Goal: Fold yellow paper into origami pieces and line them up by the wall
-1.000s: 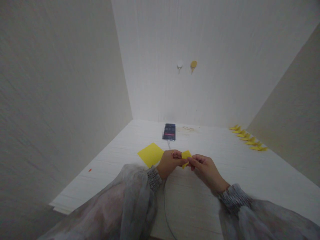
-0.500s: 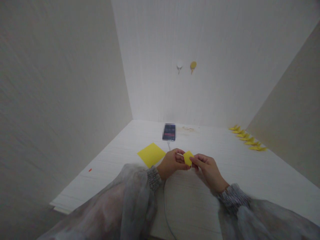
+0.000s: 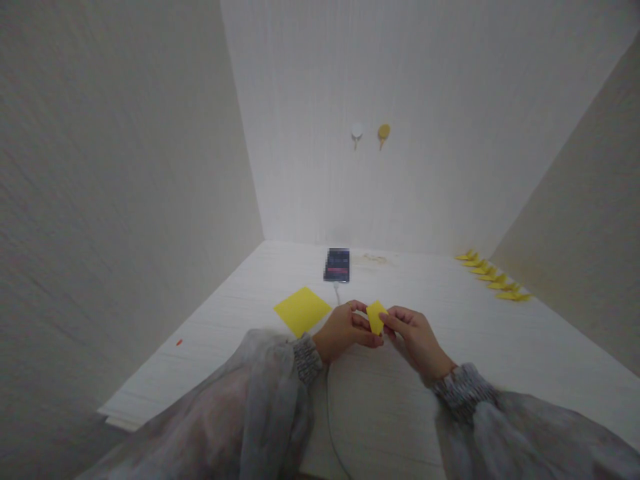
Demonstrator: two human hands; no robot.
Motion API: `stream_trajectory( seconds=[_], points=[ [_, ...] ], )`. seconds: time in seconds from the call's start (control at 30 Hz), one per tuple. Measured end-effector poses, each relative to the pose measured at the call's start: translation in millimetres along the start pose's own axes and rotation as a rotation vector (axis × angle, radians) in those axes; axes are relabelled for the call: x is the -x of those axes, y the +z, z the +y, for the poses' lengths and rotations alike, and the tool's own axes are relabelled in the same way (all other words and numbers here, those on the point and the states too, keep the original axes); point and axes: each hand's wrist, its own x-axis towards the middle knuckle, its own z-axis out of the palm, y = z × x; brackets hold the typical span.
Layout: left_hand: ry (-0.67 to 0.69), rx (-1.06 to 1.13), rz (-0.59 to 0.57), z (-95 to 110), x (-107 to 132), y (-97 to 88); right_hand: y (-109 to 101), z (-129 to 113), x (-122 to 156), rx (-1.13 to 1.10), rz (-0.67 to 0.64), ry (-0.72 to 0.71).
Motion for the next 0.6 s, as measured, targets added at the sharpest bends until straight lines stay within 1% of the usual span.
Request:
stream_trajectory(
  seconds=[0.17, 0.33, 0.47, 0.53, 0.6],
  points=[
    [-0.023, 0.014, 0.006, -2, 0, -0.3, 2, -5, 3, 0.016, -0.024, -0.05],
    [-0.023, -0.025, -0.032, -4, -1, -1.1, 2, -9, 1, 0.018, 0.003, -0.022],
    [0.026, -0.057, -0.062, -5, -4, -2.8, 0, -3, -5, 0.017, 0.002, 0.035],
    [0.072, -0.063, -0.037, -5, -7, -4.9, -1, 4, -8, 0.014, -0.01, 0.058],
    [0.112, -0.075, 0.013, -7, -9, -7.9, -2, 11, -10, -0.014, -0.03, 0.06]
  ],
)
